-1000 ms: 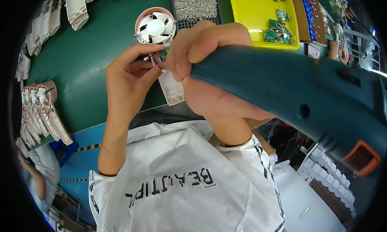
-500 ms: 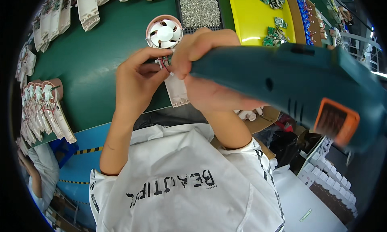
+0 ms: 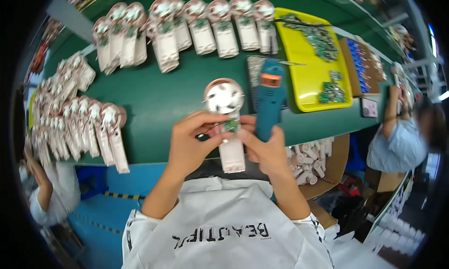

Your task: Assembling small portable hand fans by installing circuit boards and connecting internal wiring.

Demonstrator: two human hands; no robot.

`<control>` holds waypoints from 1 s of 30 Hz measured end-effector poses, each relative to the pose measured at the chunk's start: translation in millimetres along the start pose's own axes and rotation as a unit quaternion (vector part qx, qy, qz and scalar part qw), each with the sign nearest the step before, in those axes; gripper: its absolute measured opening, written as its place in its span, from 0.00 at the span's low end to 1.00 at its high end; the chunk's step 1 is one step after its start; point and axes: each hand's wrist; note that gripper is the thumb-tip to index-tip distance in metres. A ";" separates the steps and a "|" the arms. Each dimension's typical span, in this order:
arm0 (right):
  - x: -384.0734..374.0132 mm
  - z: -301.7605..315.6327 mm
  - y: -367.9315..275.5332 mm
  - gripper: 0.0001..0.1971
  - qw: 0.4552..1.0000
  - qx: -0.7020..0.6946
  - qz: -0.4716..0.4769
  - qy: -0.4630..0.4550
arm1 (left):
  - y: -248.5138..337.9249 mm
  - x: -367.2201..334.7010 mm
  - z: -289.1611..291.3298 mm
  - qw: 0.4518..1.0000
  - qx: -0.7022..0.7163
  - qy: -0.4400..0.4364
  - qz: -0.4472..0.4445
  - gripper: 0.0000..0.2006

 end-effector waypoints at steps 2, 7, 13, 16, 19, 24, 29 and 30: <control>-2.1 1.3 9.8 0.20 1.000 -0.014 -0.020 -0.006 | 1.0 5.2 2.7 1.000 0.002 -0.009 0.028 0.17; -2.7 1.6 16.6 0.19 0.983 -0.109 -0.110 -0.100 | -3.9 13.5 6.3 1.000 0.021 0.005 0.021 0.16; 7.8 6.5 14.7 0.19 0.991 -0.093 -0.055 -0.076 | 0.3 7.8 1.7 0.998 0.043 -0.034 0.007 0.15; 8.2 6.9 16.8 0.19 0.988 -0.117 -0.060 -0.083 | 3.3 6.5 -0.9 0.999 0.045 -0.024 0.018 0.15; 3.3 6.5 17.4 0.19 0.989 -0.110 -0.052 -0.085 | 0.9 4.0 2.1 0.999 0.040 -0.025 0.027 0.15; 6.4 5.4 19.6 0.20 0.988 -0.127 -0.042 -0.080 | -3.5 0.7 -0.7 0.998 0.048 -0.029 0.039 0.14; 5.7 3.7 18.1 0.19 0.989 -0.120 -0.042 -0.077 | -2.5 3.6 0.6 0.999 0.039 -0.017 0.009 0.15; 5.3 0.7 16.9 0.19 0.991 -0.108 -0.029 -0.067 | -4.5 2.0 0.4 0.997 0.061 -0.015 0.042 0.15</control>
Point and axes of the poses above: each hand's wrist, its own x-axis away from the middle knuckle, its own z-axis out of the back of the hand, y = z × x, and after that the axes turned 10 degrees about -x, right-handed
